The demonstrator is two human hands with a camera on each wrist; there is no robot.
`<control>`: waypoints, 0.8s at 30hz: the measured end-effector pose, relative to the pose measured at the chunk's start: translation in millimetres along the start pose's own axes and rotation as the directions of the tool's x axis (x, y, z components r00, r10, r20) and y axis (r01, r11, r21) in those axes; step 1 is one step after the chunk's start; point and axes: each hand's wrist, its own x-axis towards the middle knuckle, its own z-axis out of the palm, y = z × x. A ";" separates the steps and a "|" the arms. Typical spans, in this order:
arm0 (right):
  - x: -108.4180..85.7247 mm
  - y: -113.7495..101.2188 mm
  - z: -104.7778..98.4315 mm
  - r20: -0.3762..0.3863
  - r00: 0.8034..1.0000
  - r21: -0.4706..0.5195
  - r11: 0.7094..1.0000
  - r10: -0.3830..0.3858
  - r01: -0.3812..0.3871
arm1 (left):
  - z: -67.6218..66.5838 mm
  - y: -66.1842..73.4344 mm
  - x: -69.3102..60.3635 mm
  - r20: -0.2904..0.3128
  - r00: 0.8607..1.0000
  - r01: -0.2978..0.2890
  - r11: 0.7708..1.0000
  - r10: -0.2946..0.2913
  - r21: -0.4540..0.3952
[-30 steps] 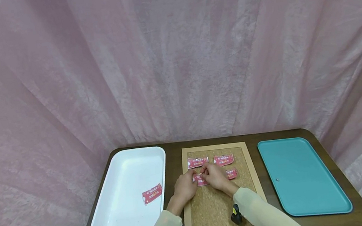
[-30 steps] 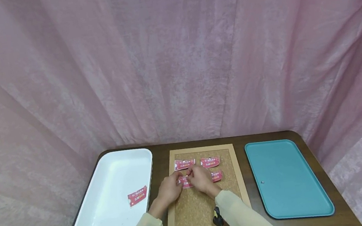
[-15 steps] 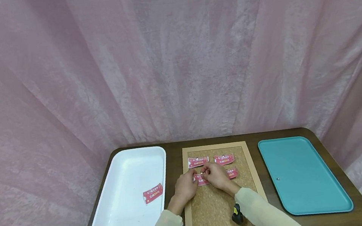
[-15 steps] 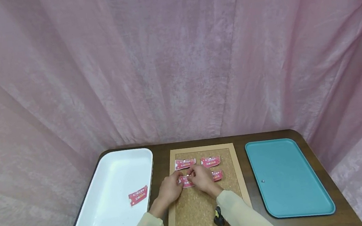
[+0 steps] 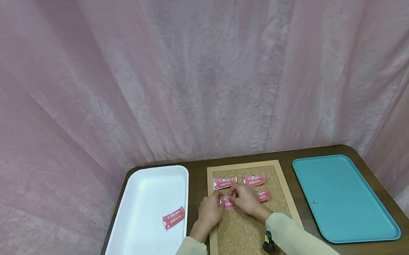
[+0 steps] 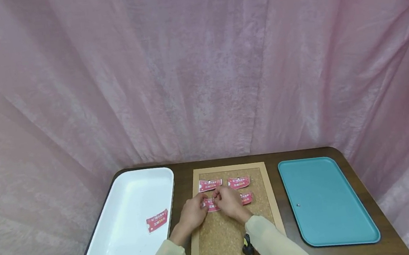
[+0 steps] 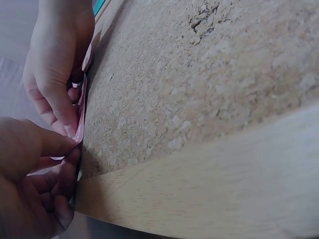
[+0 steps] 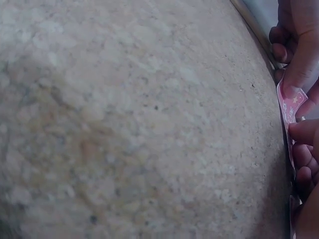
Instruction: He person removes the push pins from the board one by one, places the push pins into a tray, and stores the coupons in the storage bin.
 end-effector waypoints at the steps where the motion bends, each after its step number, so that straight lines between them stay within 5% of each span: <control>1: -0.3 -0.1 0.2 -0.002 1.000 -0.002 1.000 -0.001 0.001 | 0.0 0.0 0.0 -0.002 1.000 -0.002 1.000 0.002 0.002; 24: -1.0 -8.4 -7.1 0.033 0.999 0.021 1.000 -0.004 0.003 | 1.2 -3.1 0.4 -0.003 1.000 -0.014 1.000 0.014 -0.002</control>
